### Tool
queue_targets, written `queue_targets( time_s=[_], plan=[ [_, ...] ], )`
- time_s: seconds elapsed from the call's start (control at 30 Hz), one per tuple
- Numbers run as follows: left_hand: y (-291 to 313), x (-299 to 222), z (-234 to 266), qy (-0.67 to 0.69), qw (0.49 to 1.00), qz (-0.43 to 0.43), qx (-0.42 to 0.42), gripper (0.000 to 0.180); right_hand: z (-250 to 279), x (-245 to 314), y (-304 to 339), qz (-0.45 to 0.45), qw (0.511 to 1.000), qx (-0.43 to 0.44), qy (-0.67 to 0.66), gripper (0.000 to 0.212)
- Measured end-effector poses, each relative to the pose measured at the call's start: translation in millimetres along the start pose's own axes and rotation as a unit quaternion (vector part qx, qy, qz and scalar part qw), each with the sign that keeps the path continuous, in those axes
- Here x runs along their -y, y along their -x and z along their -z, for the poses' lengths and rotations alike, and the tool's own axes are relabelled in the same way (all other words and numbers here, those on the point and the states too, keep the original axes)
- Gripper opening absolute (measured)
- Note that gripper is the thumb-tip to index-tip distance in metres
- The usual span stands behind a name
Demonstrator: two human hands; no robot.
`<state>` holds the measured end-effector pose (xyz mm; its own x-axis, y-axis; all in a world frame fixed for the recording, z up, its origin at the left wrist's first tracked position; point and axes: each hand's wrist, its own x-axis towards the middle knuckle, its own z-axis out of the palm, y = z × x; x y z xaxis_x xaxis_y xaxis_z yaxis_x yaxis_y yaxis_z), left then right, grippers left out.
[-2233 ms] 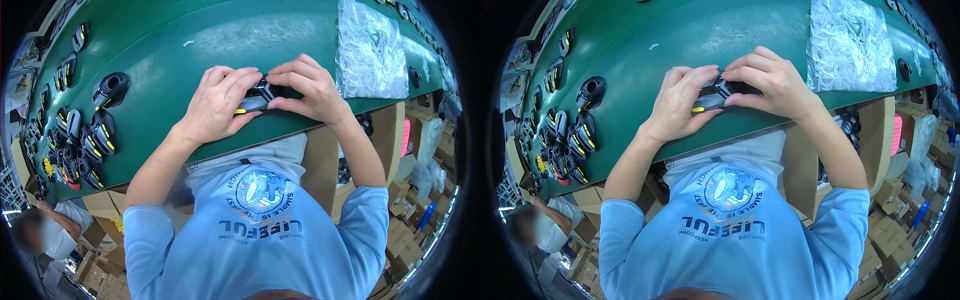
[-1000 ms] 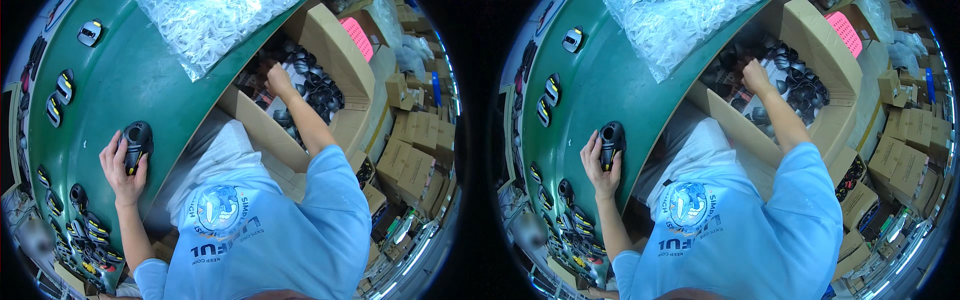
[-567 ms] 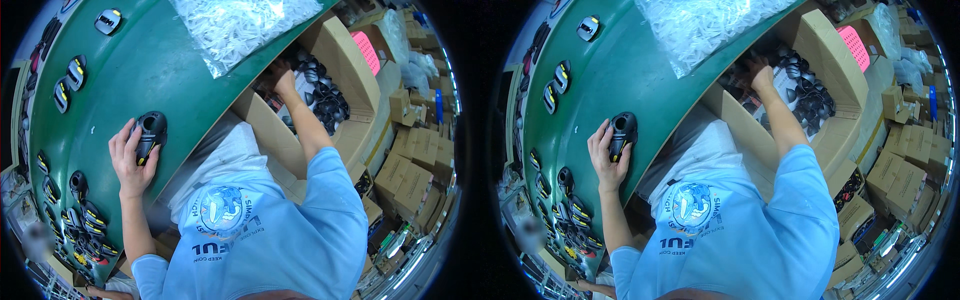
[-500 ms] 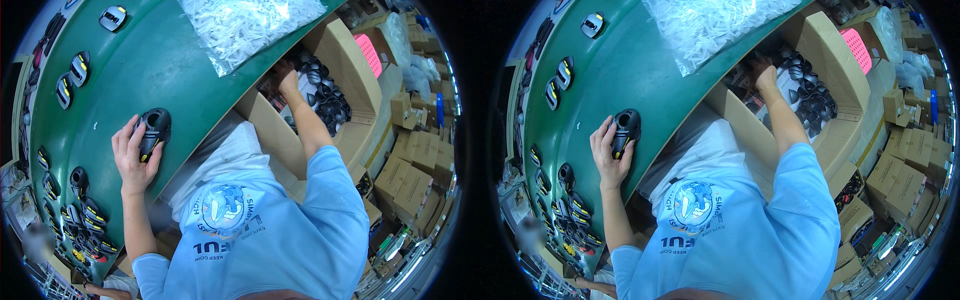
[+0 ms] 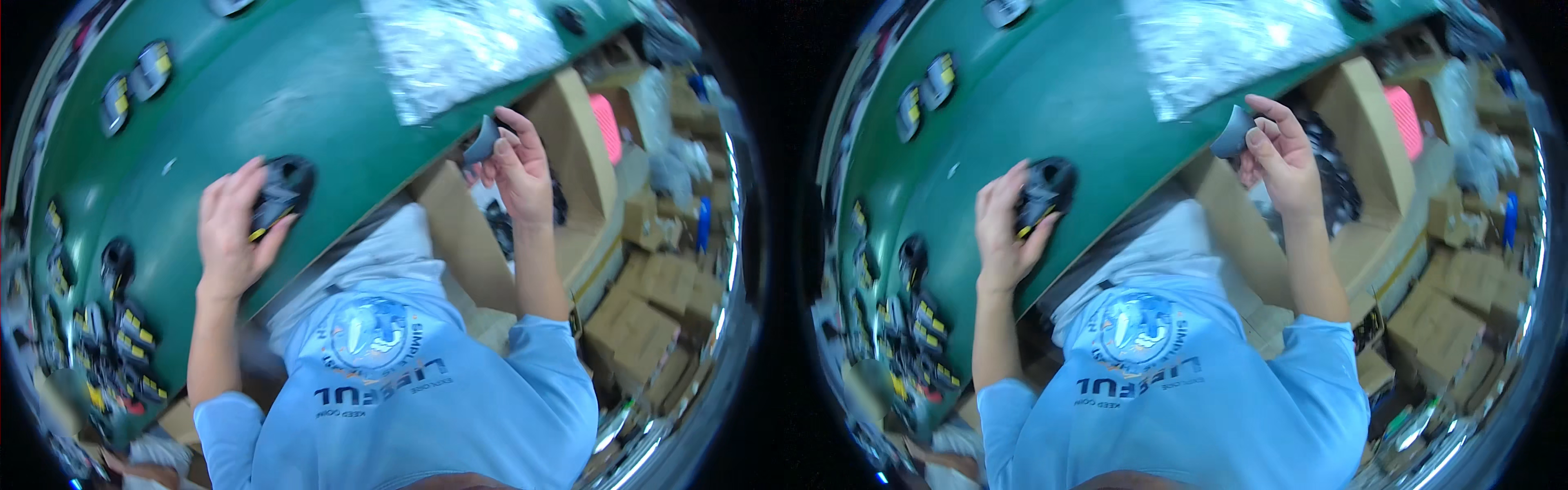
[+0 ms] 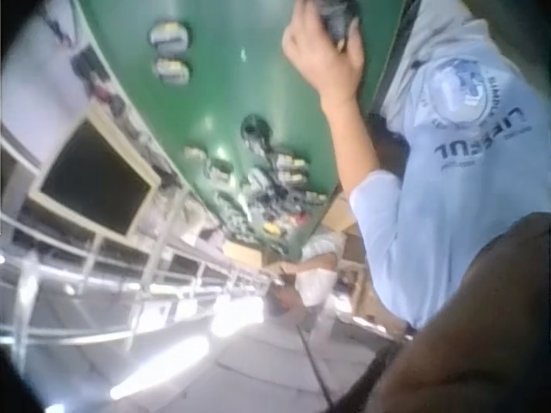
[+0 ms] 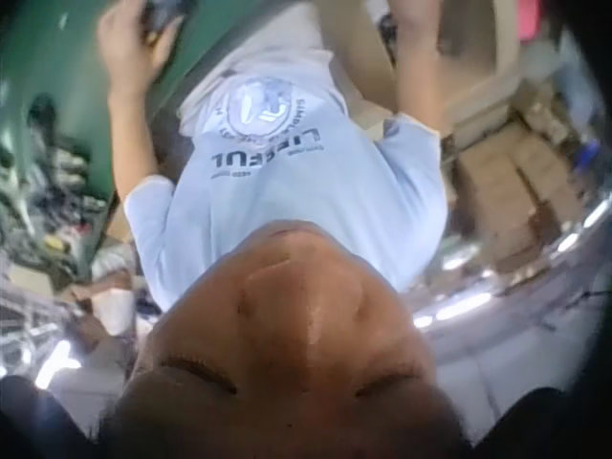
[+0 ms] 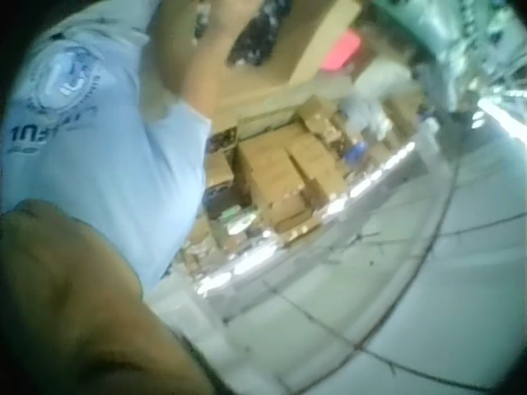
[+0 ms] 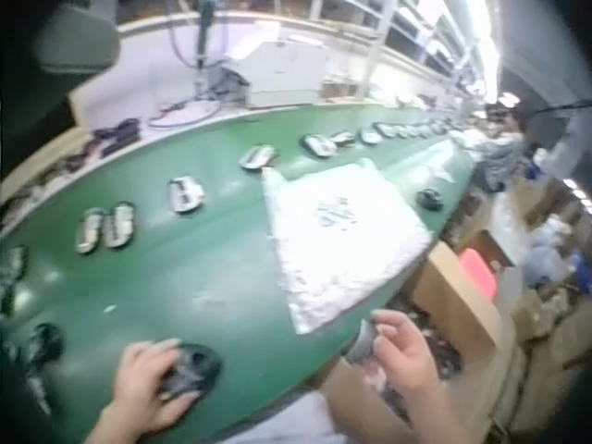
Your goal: Assembling plastic components for handheld electronics on a production line conveyor belt.
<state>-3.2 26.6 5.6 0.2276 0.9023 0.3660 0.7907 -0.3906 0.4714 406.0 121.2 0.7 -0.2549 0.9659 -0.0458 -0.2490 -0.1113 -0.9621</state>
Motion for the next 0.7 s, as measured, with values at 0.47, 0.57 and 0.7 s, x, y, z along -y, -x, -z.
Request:
queue_targets(
  time_s=[0.47, 0.57, 0.7],
  plan=[
    [6.3, 7.7, -11.3, 0.052, 0.997, 0.006, -0.062, 0.09, -159.5, -12.0, -84.3, 0.275, 0.776, 0.291, 0.487, 0.048],
    [3.9, 9.1, -11.8, 0.065, 0.996, 0.001, -0.057, 0.093, -153.8, -18.8, -105.1, 0.232, 0.772, 0.418, 0.418, 0.063],
    [4.6, 8.6, -12.3, 0.075, 0.996, 0.004, -0.058, 0.094, -152.9, -24.2, -106.9, 0.288, 0.743, 0.427, 0.426, 0.063]
  ],
)
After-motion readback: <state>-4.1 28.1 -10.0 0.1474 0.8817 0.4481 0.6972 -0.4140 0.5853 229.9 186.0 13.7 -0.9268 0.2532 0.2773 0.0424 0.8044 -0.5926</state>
